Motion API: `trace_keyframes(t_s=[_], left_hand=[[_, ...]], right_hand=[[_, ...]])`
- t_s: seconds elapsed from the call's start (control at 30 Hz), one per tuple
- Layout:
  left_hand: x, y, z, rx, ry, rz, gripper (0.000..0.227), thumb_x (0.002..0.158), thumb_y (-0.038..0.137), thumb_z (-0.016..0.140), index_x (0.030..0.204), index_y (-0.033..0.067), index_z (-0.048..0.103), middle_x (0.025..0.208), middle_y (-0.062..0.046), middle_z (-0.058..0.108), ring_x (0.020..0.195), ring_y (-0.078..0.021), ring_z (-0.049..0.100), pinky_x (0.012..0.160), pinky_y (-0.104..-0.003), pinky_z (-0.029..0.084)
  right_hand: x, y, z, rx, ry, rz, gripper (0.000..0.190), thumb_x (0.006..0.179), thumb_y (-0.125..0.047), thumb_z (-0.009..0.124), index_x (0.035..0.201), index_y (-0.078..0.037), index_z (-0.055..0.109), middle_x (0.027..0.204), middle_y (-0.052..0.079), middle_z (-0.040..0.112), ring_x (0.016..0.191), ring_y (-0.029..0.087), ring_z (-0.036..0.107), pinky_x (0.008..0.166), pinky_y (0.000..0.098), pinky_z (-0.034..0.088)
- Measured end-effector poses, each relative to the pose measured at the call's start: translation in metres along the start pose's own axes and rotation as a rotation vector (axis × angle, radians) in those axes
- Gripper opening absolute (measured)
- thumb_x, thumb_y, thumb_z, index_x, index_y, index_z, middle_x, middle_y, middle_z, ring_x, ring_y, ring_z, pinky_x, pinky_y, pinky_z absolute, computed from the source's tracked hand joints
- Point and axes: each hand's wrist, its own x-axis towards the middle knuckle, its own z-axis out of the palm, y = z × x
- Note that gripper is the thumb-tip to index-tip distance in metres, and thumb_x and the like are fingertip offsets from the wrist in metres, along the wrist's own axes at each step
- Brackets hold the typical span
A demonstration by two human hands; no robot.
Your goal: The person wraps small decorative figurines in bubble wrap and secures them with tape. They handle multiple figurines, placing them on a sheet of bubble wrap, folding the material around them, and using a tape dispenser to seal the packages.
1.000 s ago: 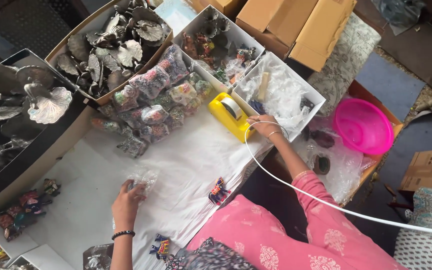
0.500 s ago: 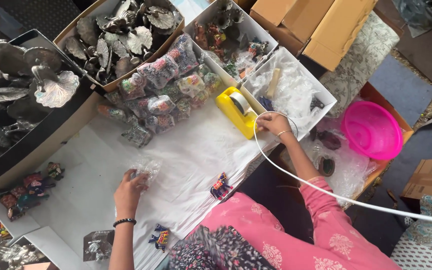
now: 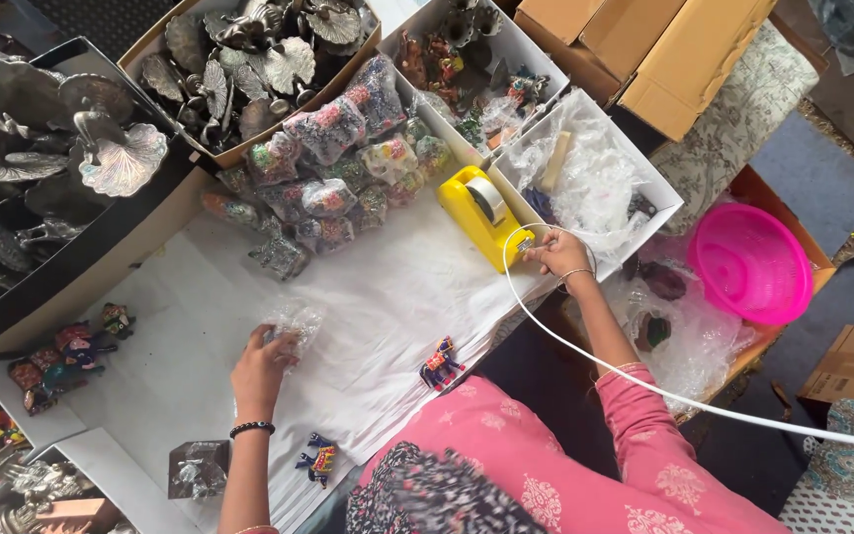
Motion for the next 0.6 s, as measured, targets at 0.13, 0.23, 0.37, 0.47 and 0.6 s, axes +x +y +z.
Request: trace_keyframes(t_s=[0.13,0.23,0.37,0.47,0.6], left_hand=[[0.001,-0.001,0.002,0.021,0.012,0.013,0.035,0.072,0.020,0.081,0.105,0.0310,0.077,0.137,0.001,0.064,0.103,-0.0276,0.070,0.077,-0.042,0.057],[0.000,0.001,0.003,0.012,0.010,-0.007,0.034,0.073,0.021,0.081,0.105,0.0315,0.077,0.137,0.001,0.063,0.104,-0.0275,0.070,0.078,-0.041,0.058],[0.000,0.000,0.005,0.007,0.022,-0.016,0.035,0.072,0.020,0.081,0.105,0.0314,0.077,0.135,0.001,0.064,0.102,-0.0277,0.070,0.076,-0.042,0.057],[-0.002,-0.001,0.011,-0.006,0.034,-0.028,0.035,0.072,0.020,0.082,0.105,0.0317,0.078,0.132,0.000,0.065,0.100,-0.0274,0.071,0.075,-0.041,0.057],[-0.001,-0.007,0.027,-0.115,0.140,-0.005,0.036,0.071,0.023,0.084,0.106,0.0277,0.077,0.134,-0.011,0.063,0.100,-0.0327,0.071,0.078,-0.042,0.058]], right_hand=[[0.006,0.009,0.000,0.050,-0.025,-0.020,0.028,0.087,-0.008,0.075,0.097,-0.008,0.048,0.085,0.009,0.079,0.047,0.007,0.056,0.041,0.0212,0.039],[0.006,0.010,0.006,0.007,0.016,-0.046,0.032,0.082,-0.005,0.079,0.093,-0.010,0.049,0.082,0.011,0.077,0.045,0.009,0.053,0.040,0.0237,0.041],[-0.008,-0.001,0.017,-0.213,0.176,-0.094,0.031,0.081,-0.008,0.084,0.087,-0.008,0.053,0.079,0.011,0.076,0.050,0.013,0.060,0.043,0.0303,0.046],[-0.028,0.022,0.008,-0.565,0.384,-0.253,0.021,0.085,-0.011,0.082,0.091,-0.010,0.062,0.080,0.013,0.076,0.064,0.025,0.066,0.055,0.0398,0.050],[-0.065,0.012,0.017,-0.475,0.402,-0.445,0.025,0.083,-0.026,0.077,0.090,-0.008,0.062,0.084,0.011,0.075,0.076,0.026,0.074,0.067,0.0428,0.056]])
